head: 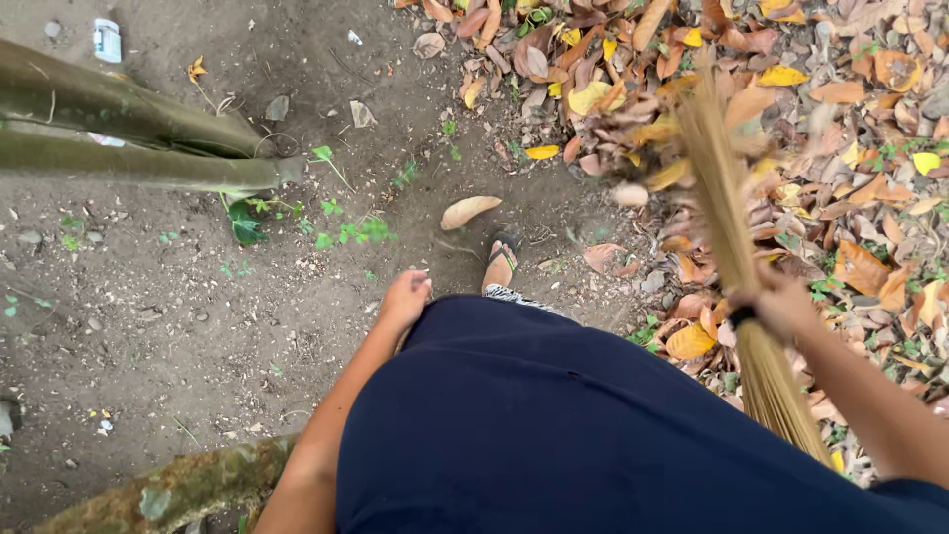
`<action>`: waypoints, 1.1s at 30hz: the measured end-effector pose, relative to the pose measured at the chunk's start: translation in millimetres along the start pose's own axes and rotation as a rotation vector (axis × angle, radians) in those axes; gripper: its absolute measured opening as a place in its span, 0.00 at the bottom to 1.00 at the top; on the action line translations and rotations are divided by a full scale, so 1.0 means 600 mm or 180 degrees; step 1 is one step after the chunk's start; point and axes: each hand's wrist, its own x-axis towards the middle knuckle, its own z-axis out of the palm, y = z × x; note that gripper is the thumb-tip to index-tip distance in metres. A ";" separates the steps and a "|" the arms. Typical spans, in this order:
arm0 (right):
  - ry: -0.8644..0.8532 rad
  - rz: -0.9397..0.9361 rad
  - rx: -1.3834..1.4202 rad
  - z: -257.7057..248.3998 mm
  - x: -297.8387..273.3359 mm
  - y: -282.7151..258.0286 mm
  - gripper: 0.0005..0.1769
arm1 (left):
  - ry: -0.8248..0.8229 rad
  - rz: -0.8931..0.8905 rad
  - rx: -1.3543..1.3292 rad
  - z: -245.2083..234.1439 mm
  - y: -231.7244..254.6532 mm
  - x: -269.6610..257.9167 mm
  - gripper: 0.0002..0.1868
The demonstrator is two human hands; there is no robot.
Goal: The person sweeps dry leaves outdoors using a stick broom, gathering them into piles along the ground near a wall and fence.
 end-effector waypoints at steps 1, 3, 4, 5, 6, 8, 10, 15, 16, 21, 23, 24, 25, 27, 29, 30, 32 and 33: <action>-0.0161 0.0186 -0.0045 0.013 -0.031 -0.013 0.34 | 0.0039 0.0032 -0.0018 -0.004 0.022 0.007 0.20; -0.0755 0.0361 0.0375 0.070 -0.075 -0.027 0.40 | 0.0028 -0.0041 0.0083 -0.010 0.057 0.018 0.21; -0.1193 0.0332 0.0834 0.101 -0.084 -0.030 0.44 | 0.0029 -0.0122 0.0176 -0.012 0.067 0.018 0.21; -0.1468 0.0231 -0.0050 0.136 -0.072 -0.037 0.34 | 0.0030 -0.0137 0.0169 -0.012 0.074 0.019 0.21; -0.1385 0.0448 -0.0090 0.190 -0.057 -0.039 0.43 | 0.0066 0.0012 0.0298 -0.015 0.082 0.024 0.20; -0.1892 0.0658 0.0372 0.307 -0.013 -0.035 0.42 | 0.0101 0.0173 0.0428 -0.022 0.092 0.034 0.20; -0.2137 -0.0089 -0.0369 0.396 0.054 -0.029 0.39 | 0.0090 0.0193 0.0785 -0.029 0.095 0.038 0.21; -0.1544 0.0530 0.0732 0.319 0.221 0.000 0.16 | 0.0119 0.0166 0.0833 -0.086 0.090 0.070 0.21; -0.0754 0.0440 -0.0112 0.266 0.237 0.001 0.18 | 0.0120 0.0150 0.0789 -0.092 0.084 0.075 0.21; 0.0232 0.0088 -0.1133 0.096 0.207 -0.035 0.32 | 0.0172 0.0227 0.0724 -0.124 0.084 0.110 0.19; 0.0291 -0.0159 -0.0744 0.093 0.144 -0.071 0.40 | 0.0141 0.0199 0.0692 -0.132 0.095 0.132 0.19; 0.0308 -0.0022 -0.0729 0.102 0.102 -0.093 0.41 | 0.0018 0.0231 0.0657 -0.136 0.100 0.145 0.19; 0.0324 0.0116 -0.0714 0.123 0.058 -0.118 0.43 | -0.0104 0.0263 0.0623 -0.144 0.104 0.159 0.19; -0.0130 0.0730 0.0089 0.183 -0.012 -0.172 0.41 | -0.0218 0.0299 0.0703 -0.162 0.119 0.197 0.19; -0.0710 -0.0014 0.0940 0.277 -0.041 -0.235 0.44 | -0.0330 0.0337 0.0826 -0.208 0.136 0.244 0.18; -0.0957 0.0025 0.1311 0.328 -0.035 -0.269 0.42 | -0.0291 0.0375 0.0830 -0.227 0.149 0.269 0.19; -0.1168 0.0189 0.0864 0.448 0.002 -0.328 0.40 | -0.0270 0.0416 0.0855 -0.271 0.173 0.317 0.19; -0.1363 -0.0170 0.0996 0.508 0.033 -0.353 0.39 | -0.0214 0.0662 0.0965 -0.301 0.186 0.341 0.19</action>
